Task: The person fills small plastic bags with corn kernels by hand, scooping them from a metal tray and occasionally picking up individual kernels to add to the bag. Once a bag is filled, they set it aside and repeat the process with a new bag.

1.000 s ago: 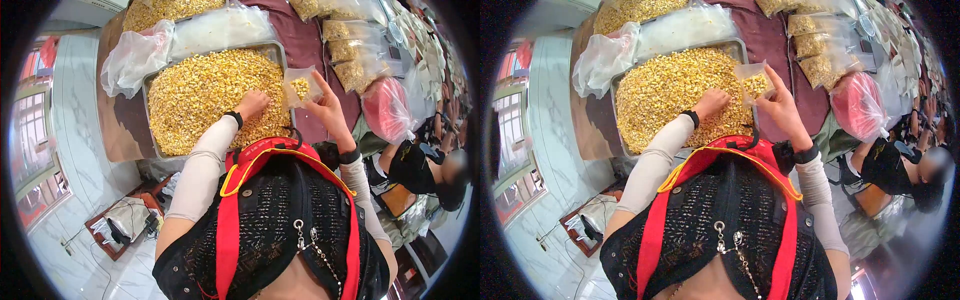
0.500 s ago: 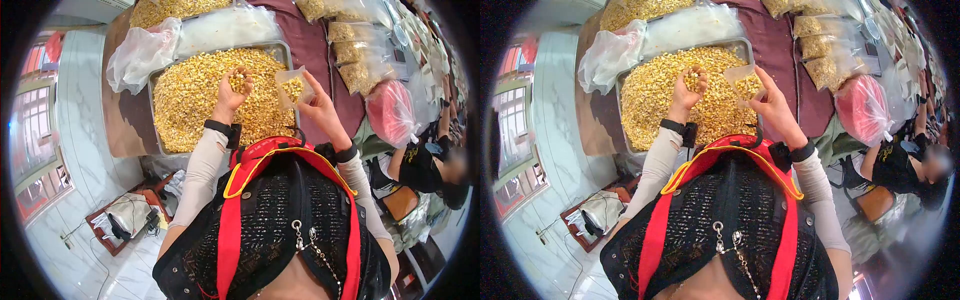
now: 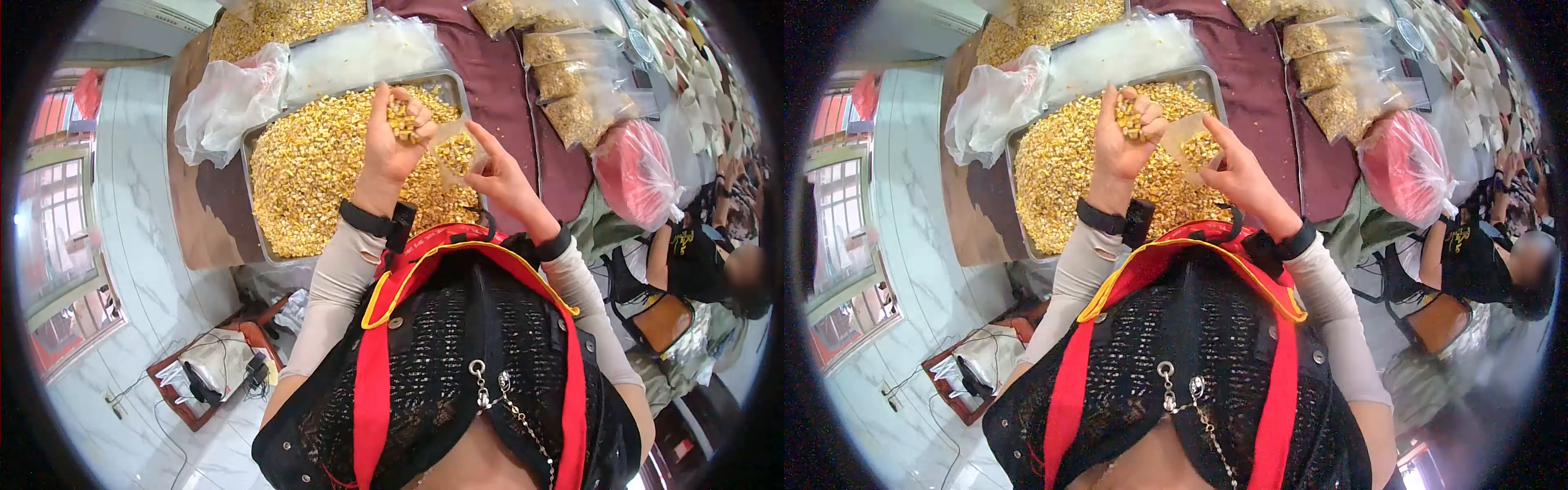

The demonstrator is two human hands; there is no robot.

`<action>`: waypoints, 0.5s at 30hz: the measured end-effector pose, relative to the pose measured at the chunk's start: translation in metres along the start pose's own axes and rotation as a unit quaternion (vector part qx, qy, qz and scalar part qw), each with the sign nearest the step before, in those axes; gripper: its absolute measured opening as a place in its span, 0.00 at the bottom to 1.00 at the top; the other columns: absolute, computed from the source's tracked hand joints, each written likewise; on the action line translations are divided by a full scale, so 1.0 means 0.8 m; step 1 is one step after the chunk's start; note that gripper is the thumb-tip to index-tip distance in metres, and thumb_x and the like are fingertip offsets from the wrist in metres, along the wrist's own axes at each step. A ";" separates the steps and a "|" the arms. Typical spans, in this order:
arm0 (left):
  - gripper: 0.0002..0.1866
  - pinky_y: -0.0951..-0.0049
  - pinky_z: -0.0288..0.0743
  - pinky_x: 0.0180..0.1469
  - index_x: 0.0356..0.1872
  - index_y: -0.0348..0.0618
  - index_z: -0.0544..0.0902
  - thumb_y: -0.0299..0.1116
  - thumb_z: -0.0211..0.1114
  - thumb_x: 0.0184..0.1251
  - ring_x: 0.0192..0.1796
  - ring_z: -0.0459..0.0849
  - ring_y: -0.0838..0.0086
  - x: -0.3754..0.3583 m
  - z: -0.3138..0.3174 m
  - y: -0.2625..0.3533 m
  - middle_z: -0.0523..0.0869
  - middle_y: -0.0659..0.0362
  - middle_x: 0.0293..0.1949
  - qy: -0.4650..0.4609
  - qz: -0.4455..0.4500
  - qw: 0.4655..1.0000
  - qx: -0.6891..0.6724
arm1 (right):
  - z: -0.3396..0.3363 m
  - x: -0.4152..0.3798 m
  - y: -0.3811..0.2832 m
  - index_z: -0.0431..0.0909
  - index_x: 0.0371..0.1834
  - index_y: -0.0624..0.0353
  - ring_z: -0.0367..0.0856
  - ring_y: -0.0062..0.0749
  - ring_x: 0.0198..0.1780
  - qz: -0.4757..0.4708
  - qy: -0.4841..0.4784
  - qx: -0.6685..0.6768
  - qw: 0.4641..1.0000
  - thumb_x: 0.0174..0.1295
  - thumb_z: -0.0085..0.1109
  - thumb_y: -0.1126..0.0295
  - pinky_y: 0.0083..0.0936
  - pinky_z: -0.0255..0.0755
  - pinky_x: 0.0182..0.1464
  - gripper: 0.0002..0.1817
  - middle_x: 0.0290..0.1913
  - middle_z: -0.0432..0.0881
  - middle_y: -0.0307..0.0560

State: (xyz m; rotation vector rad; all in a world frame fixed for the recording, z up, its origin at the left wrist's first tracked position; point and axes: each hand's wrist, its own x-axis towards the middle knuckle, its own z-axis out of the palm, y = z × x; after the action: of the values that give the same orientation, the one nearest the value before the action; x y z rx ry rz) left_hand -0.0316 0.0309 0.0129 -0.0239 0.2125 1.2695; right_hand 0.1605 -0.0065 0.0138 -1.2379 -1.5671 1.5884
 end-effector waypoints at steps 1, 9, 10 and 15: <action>0.17 0.77 0.62 0.26 0.30 0.48 0.77 0.48 0.49 0.69 0.24 0.66 0.76 0.001 0.008 -0.005 0.69 0.63 0.19 0.017 0.002 0.999 0.036 | 0.002 0.000 0.004 0.53 0.68 0.59 0.71 0.17 0.32 -0.009 0.001 0.015 1.000 0.45 0.55 0.82 0.15 0.69 0.34 0.41 0.64 0.62 0.49; 0.20 0.73 0.65 0.34 0.20 0.48 0.67 0.48 0.49 0.69 0.25 0.66 0.76 0.005 0.032 -0.052 0.66 0.64 0.18 0.000 0.138 0.960 0.243 | 0.003 -0.005 -0.017 0.53 0.68 0.60 0.71 0.18 0.32 -0.006 -0.005 0.001 1.000 0.45 0.54 0.83 0.17 0.70 0.35 0.41 0.63 0.63 0.49; 0.19 0.74 0.66 0.32 0.19 0.47 0.67 0.45 0.51 0.69 0.23 0.67 0.77 0.005 0.035 -0.055 0.67 0.64 0.16 -0.010 0.169 0.951 0.258 | 0.003 -0.006 -0.018 0.53 0.68 0.60 0.71 0.18 0.32 0.000 -0.009 -0.002 1.000 0.45 0.54 0.83 0.17 0.70 0.35 0.41 0.63 0.63 0.49; 0.19 0.74 0.68 0.32 0.17 0.46 0.67 0.41 0.51 0.70 0.22 0.70 0.76 0.005 0.042 -0.057 0.68 0.64 0.14 -0.022 0.220 0.926 0.306 | 0.004 -0.004 -0.019 0.53 0.68 0.59 0.71 0.18 0.32 -0.016 -0.009 0.005 1.000 0.45 0.54 0.83 0.17 0.70 0.36 0.41 0.63 0.63 0.49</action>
State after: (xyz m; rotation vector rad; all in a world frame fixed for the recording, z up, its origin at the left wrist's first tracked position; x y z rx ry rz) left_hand 0.0178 0.0252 0.0406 0.6203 0.5924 1.5992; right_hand 0.1560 -0.0089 0.0291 -1.1899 -1.5814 1.5895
